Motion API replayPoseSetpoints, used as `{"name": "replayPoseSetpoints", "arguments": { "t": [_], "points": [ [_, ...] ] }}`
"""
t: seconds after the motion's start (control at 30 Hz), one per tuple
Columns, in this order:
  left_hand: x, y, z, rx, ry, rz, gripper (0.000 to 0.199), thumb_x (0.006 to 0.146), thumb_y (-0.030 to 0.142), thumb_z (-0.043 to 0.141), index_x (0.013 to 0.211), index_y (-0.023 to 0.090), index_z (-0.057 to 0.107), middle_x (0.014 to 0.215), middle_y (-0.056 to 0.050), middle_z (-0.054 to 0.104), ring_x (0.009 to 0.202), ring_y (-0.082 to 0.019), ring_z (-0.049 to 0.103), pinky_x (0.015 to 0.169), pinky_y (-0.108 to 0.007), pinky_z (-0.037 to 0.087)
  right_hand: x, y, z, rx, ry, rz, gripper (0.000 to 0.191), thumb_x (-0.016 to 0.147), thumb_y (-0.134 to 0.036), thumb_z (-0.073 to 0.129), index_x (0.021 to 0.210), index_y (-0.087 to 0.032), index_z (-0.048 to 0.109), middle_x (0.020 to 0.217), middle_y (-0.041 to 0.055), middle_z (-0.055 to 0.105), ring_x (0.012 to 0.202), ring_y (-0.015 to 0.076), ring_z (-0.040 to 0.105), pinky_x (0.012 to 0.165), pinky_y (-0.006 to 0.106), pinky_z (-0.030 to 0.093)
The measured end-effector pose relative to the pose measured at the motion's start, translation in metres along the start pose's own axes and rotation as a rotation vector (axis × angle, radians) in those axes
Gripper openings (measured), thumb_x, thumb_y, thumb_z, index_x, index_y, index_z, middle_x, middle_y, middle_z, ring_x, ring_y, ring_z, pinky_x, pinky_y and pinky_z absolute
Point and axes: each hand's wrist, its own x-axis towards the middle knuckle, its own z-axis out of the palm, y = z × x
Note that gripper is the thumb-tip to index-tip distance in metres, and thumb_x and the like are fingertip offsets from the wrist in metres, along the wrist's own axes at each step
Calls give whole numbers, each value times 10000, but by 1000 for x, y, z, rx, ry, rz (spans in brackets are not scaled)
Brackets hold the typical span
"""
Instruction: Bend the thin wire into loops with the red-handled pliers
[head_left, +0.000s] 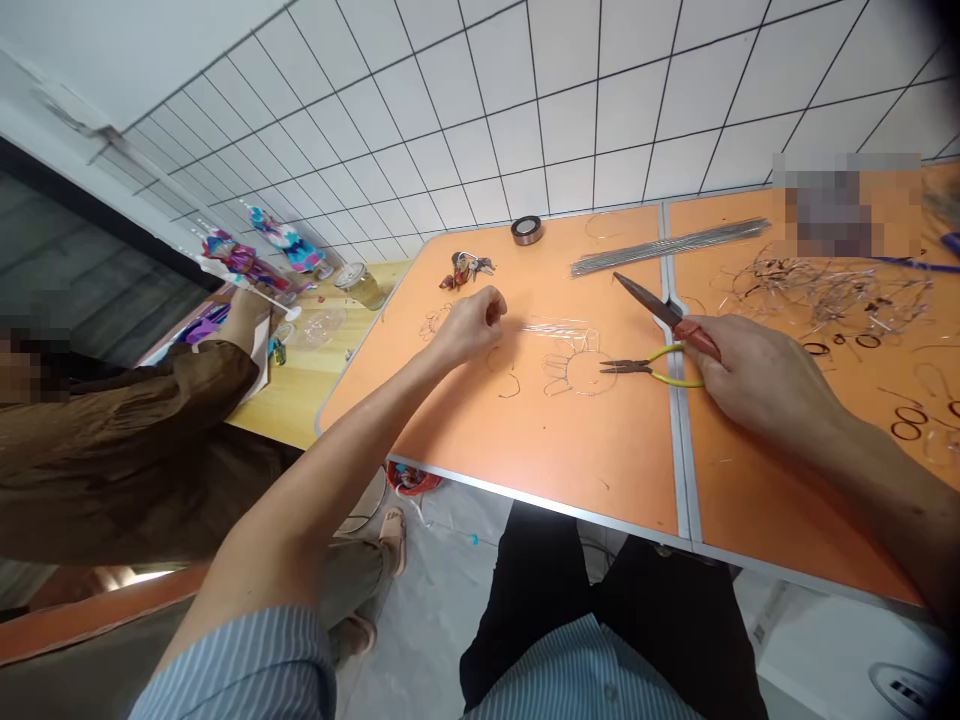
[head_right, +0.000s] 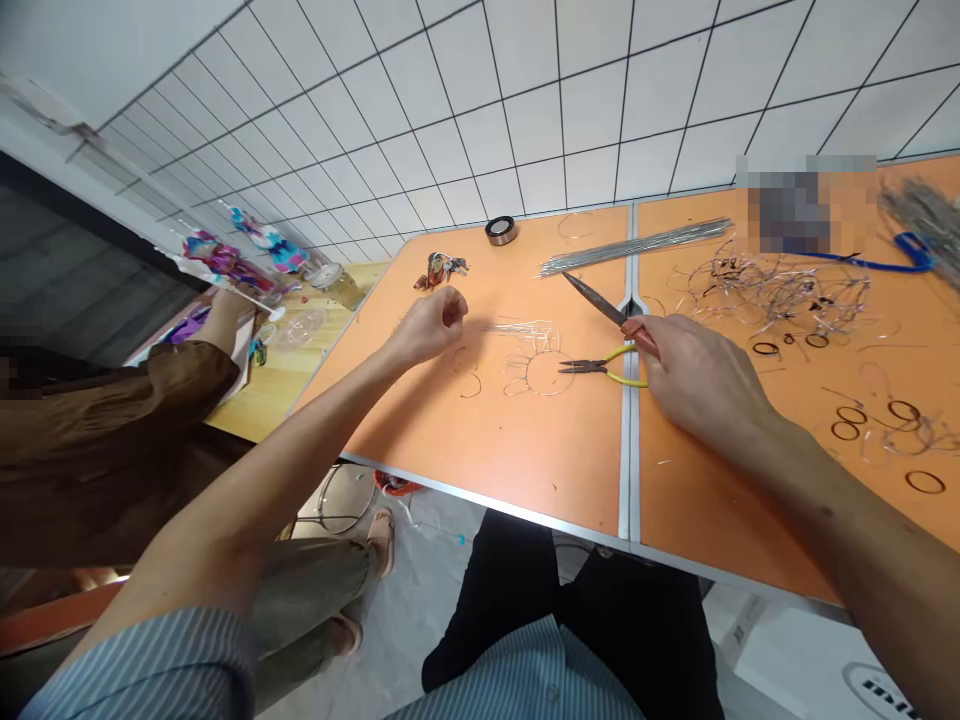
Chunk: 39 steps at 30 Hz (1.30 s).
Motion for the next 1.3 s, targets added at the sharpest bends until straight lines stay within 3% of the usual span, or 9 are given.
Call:
{"name": "replayPoseSetpoints", "arguments": {
  "t": [0.1,0.3,0.5,0.73,1.07,1.2,1.3],
  "points": [
    [2,0,-9,1,-19,-52,274,875,20,623,1082,176,713,1028,-87,807,906,-220,711,810,-338,515,1,0,-2,18,27,-17,463,1108,-389,437,1361,-235,793,1358,140,835,1140,385,774,818,435,463],
    [-12,-21,-11,268,-181,-135,104,922,120,677,955,197,740,1091,-121,848,977,-277,751,835,-375,533,-1,1,-3,19,35,-32,469,1119,-415,416,1337,-249,796,1384,119,827,1144,371,770,810,425,444],
    [-22,-22,6,337,-209,-123,364,892,23,597,1180,176,758,1191,-185,835,1124,-352,758,867,-414,530,-2,-5,-5,6,-14,4,490,1108,-401,417,1374,-242,796,1395,131,827,1177,372,768,768,417,413],
    [-20,-14,12,354,-233,-159,333,845,42,643,1131,165,763,1191,-217,815,1131,-394,747,864,-429,526,-1,-5,-9,-1,-21,51,497,1129,-437,411,1402,-257,786,1384,134,829,1173,383,759,757,415,416],
    [-31,-17,7,264,-138,-182,315,876,21,629,1124,158,767,1147,-165,828,1085,-320,738,867,-380,503,-2,-3,-3,38,18,3,466,1132,-396,435,1380,-233,795,1420,134,827,1201,385,762,853,440,469],
    [-31,-2,-7,215,-88,-158,274,878,35,642,1092,150,768,1088,-132,827,986,-273,726,821,-356,487,-3,-5,-6,68,70,-40,449,1112,-337,443,1345,-192,798,1362,185,831,1146,383,757,842,443,452],
    [-32,22,-15,102,-74,-125,313,809,-1,659,1053,167,759,948,-70,797,870,-227,703,793,-335,483,-5,-11,-12,195,103,26,341,1077,-351,537,1251,-224,801,1221,161,850,1065,355,743,822,428,446]
  ]
}}
